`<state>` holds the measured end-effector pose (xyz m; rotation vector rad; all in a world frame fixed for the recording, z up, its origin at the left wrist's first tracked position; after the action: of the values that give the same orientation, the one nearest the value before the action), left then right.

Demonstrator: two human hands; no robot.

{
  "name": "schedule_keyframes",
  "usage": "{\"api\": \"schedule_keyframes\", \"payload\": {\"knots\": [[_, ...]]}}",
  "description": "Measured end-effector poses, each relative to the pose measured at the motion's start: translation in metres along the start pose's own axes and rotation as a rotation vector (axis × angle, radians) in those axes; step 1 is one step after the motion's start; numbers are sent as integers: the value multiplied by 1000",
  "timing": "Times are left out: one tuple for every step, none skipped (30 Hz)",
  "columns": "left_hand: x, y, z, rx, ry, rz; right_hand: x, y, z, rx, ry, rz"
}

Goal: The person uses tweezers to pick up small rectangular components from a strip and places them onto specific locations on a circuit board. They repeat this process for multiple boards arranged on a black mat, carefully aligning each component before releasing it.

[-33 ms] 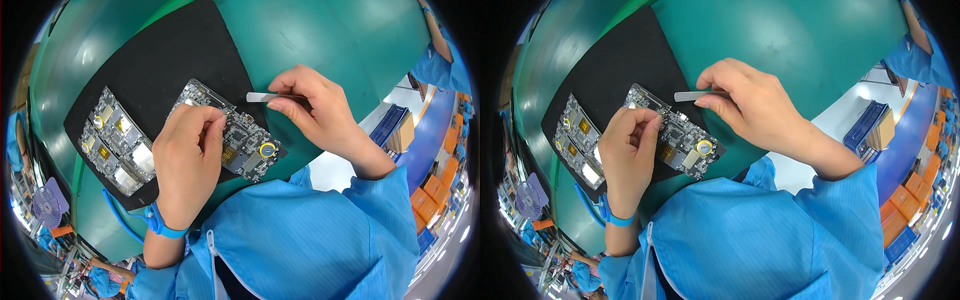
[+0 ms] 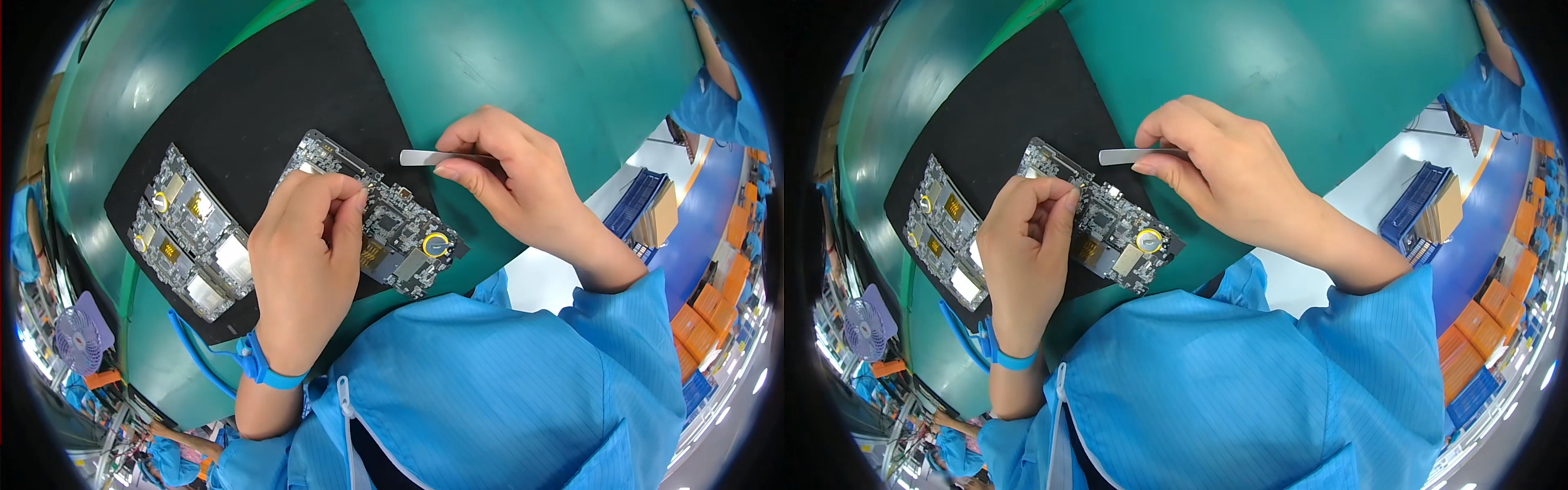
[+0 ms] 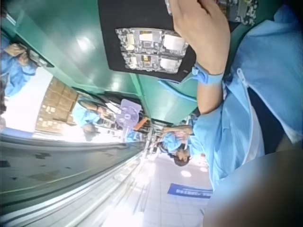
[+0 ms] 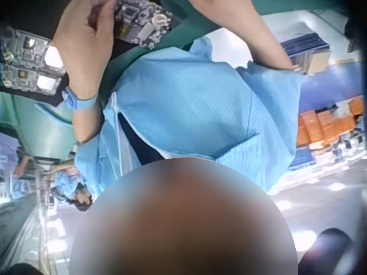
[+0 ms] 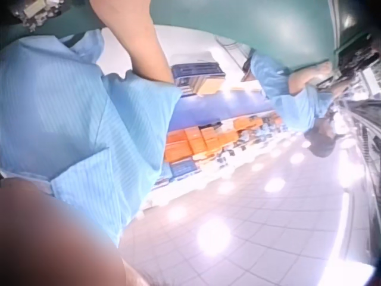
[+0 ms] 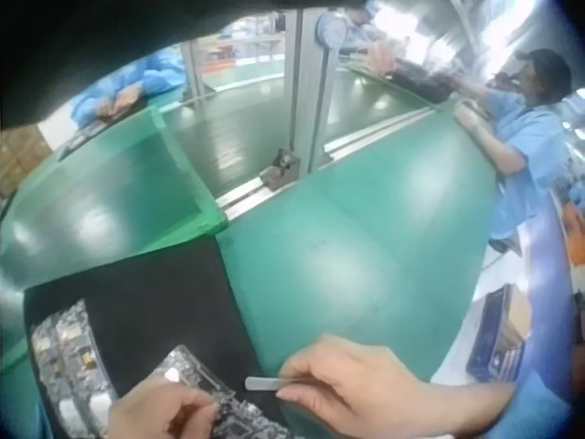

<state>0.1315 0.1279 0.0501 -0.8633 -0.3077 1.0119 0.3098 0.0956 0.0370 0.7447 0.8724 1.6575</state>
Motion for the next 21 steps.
{"api": "schedule_keyframes", "payload": {"knots": [[0, -1, 0, 6, -2, 3, 0, 0, 0, -16, -6, 4], [1, -1, 0, 12, -5, 7, 0, 0, 0, -33, -12, 9], [1, -1, 0, 6, -11, 5, -1, 0, 0, -38, -27, 15], [0, 0, 0, 2, -21, 6, 0, 1, 0, -41, -40, 26], [0, 1, 0, -2, -32, 7, 0, 1, 0, -44, -52, 37], [0, 0, -1, 20, -45, -8, -1, 1, 0, -44, -59, 40], [0, -1, -1, 42, -59, -24, -1, 1, 0, -46, -64, 44], [1, -3, -1, 63, -74, -39, -2, 1, -1, -47, -70, 48], [1, -2, -1, 60, -63, -25, -2, 1, -1, -52, -75, 57], [2, -2, -1, 55, -51, -12, -2, 1, -1, -57, -81, 66], [2, -1, -1, 51, -38, 1, -3, 1, -1, -63, -87, 74], [3, -2, -1, 51, -38, 4, -3, 1, -1, -74, -85, 77], [2, -3, -1, 53, -38, 7, -3, 2, -1, -85, -83, 80], [2, -4, -1, 54, -38, 10, -3, 3, -1, -96, -81, 83], [3, -5, -1, 64, -39, 7, -3, 3, -1, -100, -93, 85], [3, -5, -1, 72, -39, 5, -3, 3, -1, -106, -103, 87], [3, -6, -1, 80, -40, 2, -3, 4, -2, -112, -114, 88], [3, -7, -1, 89, -48, -3, -3, 5, -3, -136, -125, 103], [2, -8, -1, 97, -57, -8, -2, 7, -4, -161, -136, 117], [2, -9, -1, 105, -66, -13, -3, 8, -5, -185, -147, 132], [3, -10, -1, 115, -52, -16, -3, 10, -7, -216, -140, 144]]}}
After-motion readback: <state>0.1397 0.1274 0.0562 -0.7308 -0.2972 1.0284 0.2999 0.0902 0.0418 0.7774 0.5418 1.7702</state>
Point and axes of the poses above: each hand's wrist, its own x-axis towards the middle knuckle, its own z-axis out of the back of the hand, y = z × x, the point moved 9 cm from there along x, towards the middle knuckle, and after that the axes turned 10 degrees about y, right-handed, at the moved point
